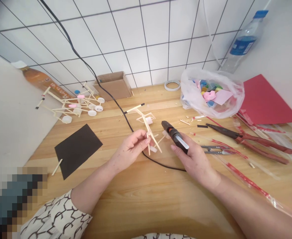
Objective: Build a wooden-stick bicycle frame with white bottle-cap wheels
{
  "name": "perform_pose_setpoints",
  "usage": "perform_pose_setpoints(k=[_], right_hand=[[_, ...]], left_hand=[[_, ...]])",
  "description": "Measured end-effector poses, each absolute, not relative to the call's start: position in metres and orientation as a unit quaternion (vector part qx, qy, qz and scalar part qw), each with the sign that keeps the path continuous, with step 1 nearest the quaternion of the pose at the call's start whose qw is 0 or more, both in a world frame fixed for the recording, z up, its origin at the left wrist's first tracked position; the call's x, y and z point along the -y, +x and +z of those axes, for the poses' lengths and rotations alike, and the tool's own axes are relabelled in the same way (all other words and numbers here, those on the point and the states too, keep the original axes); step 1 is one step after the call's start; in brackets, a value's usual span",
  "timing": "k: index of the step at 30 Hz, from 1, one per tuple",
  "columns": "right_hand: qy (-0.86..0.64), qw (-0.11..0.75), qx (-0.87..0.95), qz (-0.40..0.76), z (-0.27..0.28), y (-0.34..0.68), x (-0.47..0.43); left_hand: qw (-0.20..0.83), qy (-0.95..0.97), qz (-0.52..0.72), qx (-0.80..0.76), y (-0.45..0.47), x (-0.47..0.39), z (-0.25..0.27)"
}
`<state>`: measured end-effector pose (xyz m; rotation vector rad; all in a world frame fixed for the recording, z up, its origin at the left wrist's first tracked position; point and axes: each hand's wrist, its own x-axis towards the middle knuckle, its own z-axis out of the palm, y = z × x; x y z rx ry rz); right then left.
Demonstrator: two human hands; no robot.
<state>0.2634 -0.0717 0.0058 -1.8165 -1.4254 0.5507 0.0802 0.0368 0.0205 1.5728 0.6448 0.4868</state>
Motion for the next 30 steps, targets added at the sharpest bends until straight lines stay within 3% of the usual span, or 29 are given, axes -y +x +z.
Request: perform_pose_setpoints(k=[7, 21, 25, 30], right_hand=[[-0.729, 0.356, 0.569, 0.135, 0.003, 0.276, 0.066], [-0.718, 0.089, 0.679, -0.120, 0.006, 0.276, 0.038], [-0.695, 0.048, 0.696, -0.176, 0.002, 0.272, 0.027], [-0.689, 0.025, 0.705, -0.167, -0.002, 0.277, 0.018]], left_hand=[[0.588, 0.722, 0.217, -0.293, 0.060, -0.039, 0.048], [0.552, 0.760, 0.086, -0.332, -0.004, -0.022, 0.051], [0.523, 0.778, 0.078, -0.340, -0.007, -0.016, 0.047], [0.507, 0.786, 0.068, -0.348, -0.009, -0.012, 0.046]])
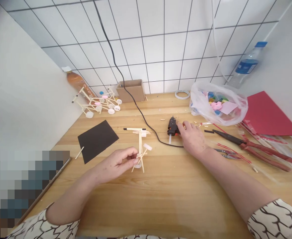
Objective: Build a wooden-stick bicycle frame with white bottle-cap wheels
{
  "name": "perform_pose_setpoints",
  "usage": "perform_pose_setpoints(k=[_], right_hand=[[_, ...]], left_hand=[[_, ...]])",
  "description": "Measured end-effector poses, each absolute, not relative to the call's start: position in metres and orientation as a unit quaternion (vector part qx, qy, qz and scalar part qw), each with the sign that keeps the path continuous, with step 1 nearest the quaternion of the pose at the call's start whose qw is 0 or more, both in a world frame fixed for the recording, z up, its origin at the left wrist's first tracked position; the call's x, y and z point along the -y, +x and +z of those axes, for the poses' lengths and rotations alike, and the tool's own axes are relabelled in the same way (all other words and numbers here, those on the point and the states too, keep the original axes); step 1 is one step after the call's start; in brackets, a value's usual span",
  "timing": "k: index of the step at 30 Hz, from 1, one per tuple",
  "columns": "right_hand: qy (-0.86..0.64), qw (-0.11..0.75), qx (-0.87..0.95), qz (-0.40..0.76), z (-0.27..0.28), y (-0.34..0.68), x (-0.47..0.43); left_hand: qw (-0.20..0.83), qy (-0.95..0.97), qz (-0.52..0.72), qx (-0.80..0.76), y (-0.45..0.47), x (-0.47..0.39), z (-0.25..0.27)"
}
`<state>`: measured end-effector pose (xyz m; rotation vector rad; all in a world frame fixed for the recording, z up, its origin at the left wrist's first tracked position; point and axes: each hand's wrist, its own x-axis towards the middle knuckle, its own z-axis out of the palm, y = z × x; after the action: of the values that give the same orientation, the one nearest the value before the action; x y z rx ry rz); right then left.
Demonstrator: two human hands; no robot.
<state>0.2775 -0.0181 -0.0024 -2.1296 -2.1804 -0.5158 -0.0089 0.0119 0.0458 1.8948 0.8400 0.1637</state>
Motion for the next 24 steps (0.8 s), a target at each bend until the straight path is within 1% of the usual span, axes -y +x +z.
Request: perform_pose_setpoints(k=[4, 7, 10, 13, 16, 19, 21, 24], right_hand=[[-0.681, 0.027, 0.711, -0.173, 0.008, 0.275, 0.026], [-0.634, 0.083, 0.748, -0.179, 0.018, 0.256, 0.039], [-0.553, 0.127, 0.812, -0.138, 0.018, 0.230, 0.047], [-0.526, 0.103, 0.838, -0.104, 0.007, 0.212, 0.042], [-0.527, 0.076, 0.841, -0.095, -0.005, 0.209, 0.030], [-0.519, 0.067, 0.847, -0.089, -0.005, 0.212, 0.032], [-0.507, 0.064, 0.857, -0.061, 0.003, 0.217, 0.049], [-0.500, 0.074, 0.863, 0.016, 0.017, 0.229, 0.099]], left_hand=[[0.496, 0.798, 0.073, -0.334, -0.012, -0.013, 0.044], [0.498, 0.797, 0.085, -0.331, -0.013, -0.015, 0.041], [0.508, 0.789, 0.093, -0.332, -0.014, -0.017, 0.039], [0.516, 0.783, 0.091, -0.335, -0.014, -0.018, 0.038], [0.520, 0.779, 0.095, -0.336, -0.014, -0.019, 0.037], [0.532, 0.773, 0.103, -0.330, -0.015, -0.020, 0.034], [0.542, 0.768, 0.109, -0.324, -0.015, -0.021, 0.032], [0.546, 0.766, 0.108, -0.321, -0.017, -0.024, 0.030]])
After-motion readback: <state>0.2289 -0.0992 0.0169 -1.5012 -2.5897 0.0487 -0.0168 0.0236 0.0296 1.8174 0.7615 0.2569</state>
